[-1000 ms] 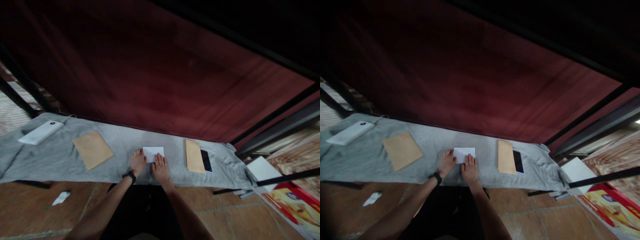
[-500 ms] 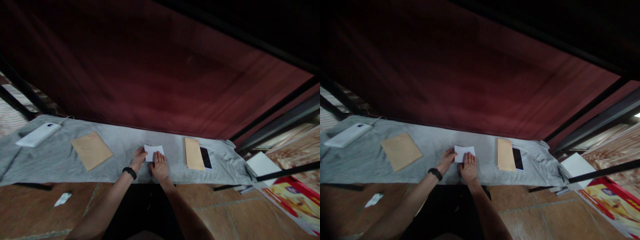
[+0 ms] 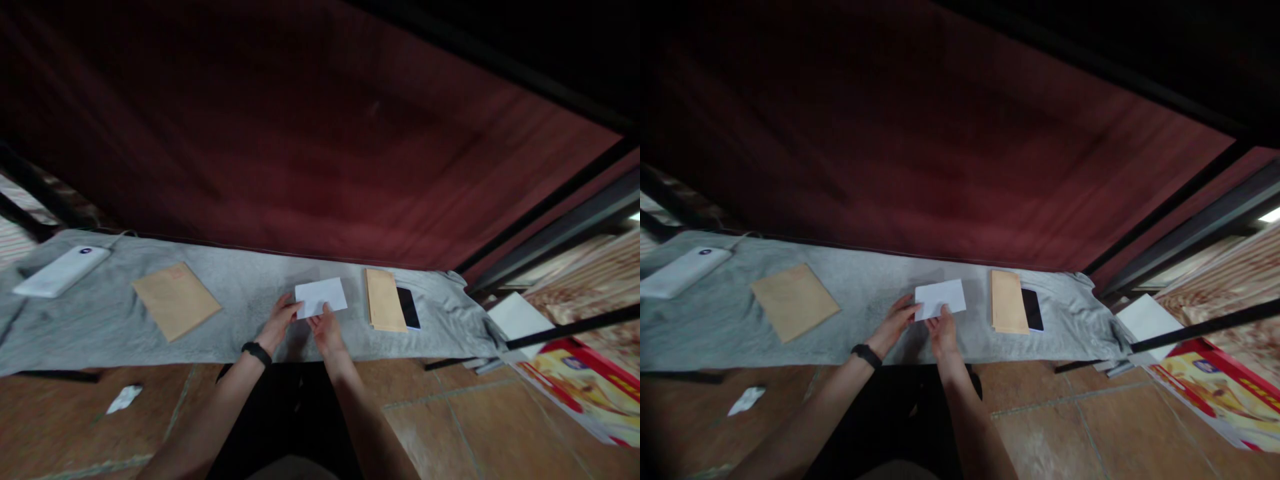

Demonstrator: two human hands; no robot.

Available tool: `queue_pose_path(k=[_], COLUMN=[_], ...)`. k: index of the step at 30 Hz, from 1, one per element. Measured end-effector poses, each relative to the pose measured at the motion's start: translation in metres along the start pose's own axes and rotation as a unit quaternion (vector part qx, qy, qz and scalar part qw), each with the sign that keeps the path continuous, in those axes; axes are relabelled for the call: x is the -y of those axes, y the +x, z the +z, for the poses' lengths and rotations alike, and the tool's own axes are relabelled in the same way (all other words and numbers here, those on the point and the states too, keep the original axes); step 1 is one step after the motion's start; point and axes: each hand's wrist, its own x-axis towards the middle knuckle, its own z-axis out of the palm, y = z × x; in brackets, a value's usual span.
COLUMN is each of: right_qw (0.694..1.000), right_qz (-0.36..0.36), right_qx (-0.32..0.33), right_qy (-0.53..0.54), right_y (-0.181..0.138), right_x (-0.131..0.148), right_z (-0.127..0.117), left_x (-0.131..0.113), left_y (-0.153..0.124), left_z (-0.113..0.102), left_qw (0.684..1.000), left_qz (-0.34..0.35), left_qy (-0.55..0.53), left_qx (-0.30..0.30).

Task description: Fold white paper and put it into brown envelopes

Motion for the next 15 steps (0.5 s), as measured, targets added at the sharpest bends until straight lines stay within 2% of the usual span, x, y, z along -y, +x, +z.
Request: queue_pose_path(k=[3,5,7,9,10,12,15], right_qw=[0.994,0.983,0.955,0.909,0.874,0.777,0.583], right_qz=[0.095,0.119,0.054,-0.059,-0.123,-0.237,-0.335], right_qx=[-0.005,0.043,0.076,0.058,0.038,0.022,0.055], right_qy=[-0.048,-0.134,-0.28,-0.409,-0.468,-0.583,-0.739], right_y=[-0.006,-0.01,-0.012,-0.011,-0.01,-0.007,-0.004], right_x=[-0.008,-0.011,-0.011,-0.009,-0.009,-0.009,-0.014], right_z=[-0.015,-0.025,-0.034,-0.039,-0.04,-0.042,-0.046], left_x=[0.006,0.006,0.006,0.007,0.009,0.014,0.024], left_y=[0.006,0.012,0.016,0.017,0.015,0.01,0.0], left_z=[-0.004,-0.012,-0.021,-0.028,-0.03,-0.03,-0.024], left_qw=[0.997,0.991,0.982,0.975,0.967,0.933,0.828], left_qz=[0.029,0.044,0.057,0.066,0.079,0.127,0.24], left_qy=[0.072,0.123,0.172,0.207,0.236,0.333,0.501], left_qx=[-0.014,-0.037,-0.051,-0.051,-0.049,-0.053,-0.079])
